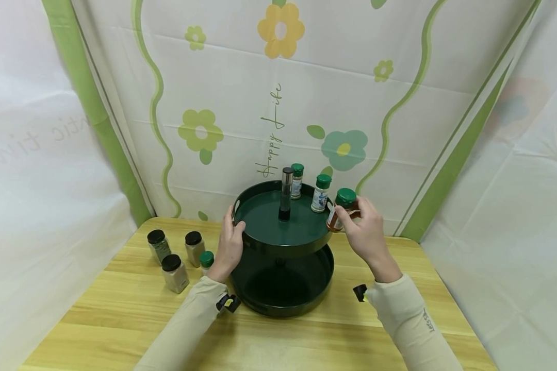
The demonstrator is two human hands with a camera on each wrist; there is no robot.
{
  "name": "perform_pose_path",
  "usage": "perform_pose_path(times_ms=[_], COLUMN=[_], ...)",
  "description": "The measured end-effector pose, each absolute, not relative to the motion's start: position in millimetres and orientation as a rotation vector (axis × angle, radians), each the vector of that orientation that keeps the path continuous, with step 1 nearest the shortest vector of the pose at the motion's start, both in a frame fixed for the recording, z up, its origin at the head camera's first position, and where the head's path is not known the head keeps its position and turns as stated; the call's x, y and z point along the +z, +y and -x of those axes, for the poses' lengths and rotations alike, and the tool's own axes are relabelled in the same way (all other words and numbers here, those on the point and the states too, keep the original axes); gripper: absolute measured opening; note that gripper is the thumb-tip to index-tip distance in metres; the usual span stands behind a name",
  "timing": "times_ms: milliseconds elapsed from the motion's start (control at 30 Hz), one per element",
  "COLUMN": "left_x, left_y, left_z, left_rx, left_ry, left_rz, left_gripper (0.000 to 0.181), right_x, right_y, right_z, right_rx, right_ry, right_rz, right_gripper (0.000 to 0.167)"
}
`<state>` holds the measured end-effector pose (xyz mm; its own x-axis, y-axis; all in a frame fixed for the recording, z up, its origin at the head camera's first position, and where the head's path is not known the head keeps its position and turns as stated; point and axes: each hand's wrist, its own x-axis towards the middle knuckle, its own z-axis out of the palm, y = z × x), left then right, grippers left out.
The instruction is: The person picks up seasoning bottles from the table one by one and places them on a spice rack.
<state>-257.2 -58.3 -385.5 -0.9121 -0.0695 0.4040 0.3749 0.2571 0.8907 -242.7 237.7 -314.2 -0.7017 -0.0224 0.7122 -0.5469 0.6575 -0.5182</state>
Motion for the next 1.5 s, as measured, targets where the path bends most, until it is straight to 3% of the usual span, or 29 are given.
perform_pose_path(times_ms=[933,1500], left_x=[-382.5,-384.4], left_y=[-52.3,-42.4], left_z=[246.6,236.2], left_rx=[-1.674,-1.593], left_ry=[-2.211,-2.244], left_rz=[0.261,0.214], left_gripper=[0.068,0.070], right_x=[-309.0,-326.4], right_y=[219.9,223.2], right_z=[259.6,278.9], right_rx=[0.985,1.029], right_ry=[-2.242,-2.387], right_rz=[-0.520,-0.415], right_gripper=[0.028,0.038])
